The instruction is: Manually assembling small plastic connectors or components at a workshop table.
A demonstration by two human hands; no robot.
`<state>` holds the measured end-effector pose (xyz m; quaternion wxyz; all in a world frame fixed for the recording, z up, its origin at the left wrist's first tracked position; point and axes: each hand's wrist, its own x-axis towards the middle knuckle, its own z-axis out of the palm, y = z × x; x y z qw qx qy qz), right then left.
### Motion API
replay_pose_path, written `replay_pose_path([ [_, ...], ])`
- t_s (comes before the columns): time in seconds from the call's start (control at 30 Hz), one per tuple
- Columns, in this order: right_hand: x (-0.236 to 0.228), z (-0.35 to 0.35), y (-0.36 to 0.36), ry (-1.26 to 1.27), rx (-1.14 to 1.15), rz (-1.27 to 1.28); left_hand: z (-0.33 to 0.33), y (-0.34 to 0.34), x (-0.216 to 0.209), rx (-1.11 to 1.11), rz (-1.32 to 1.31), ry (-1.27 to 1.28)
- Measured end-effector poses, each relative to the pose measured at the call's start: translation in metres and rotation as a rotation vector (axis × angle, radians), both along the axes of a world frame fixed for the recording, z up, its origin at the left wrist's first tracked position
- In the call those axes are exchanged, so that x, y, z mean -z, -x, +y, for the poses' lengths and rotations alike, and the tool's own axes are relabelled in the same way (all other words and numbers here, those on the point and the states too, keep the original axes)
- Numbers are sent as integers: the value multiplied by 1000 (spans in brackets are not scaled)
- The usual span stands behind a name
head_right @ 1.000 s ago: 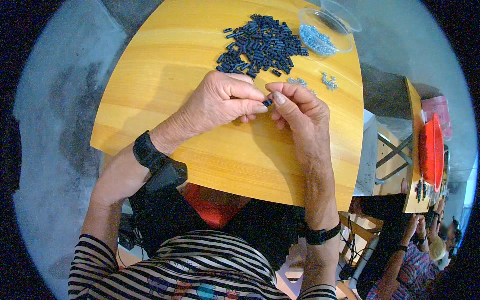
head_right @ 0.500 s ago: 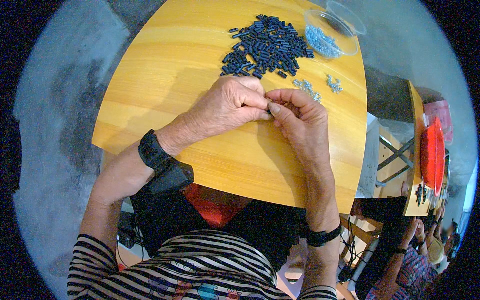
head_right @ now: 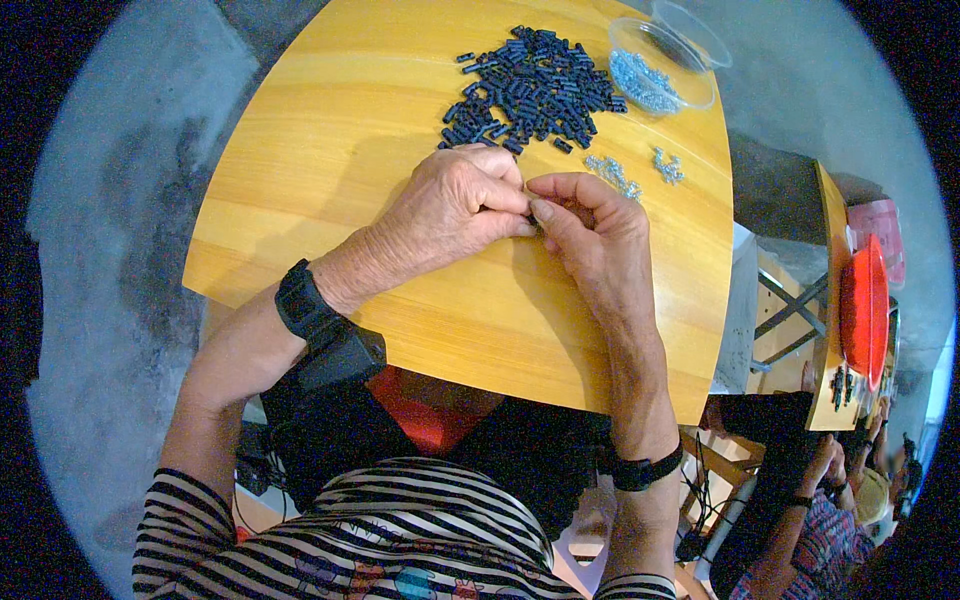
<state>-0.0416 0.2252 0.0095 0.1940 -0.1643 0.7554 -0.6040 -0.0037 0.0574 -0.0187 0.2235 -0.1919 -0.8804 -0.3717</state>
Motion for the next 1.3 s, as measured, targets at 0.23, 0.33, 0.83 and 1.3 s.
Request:
replay_pose_path([
  [0.23, -2, 0, 0, 21, 6, -13, 1, 0, -1, -4, -28, -10],
  [0.33, -1, 1, -1, 20, 5, -35, 0, -2, -2, -11, -26, 13],
  [0.83, -5, 4, 7, 185, 179, 7, 2, 1, 0, -12, -67, -47],
  [1.3, -9, -62, 24, 447, 94, 104, 0, 2, 3, -3, -93, -86],
])
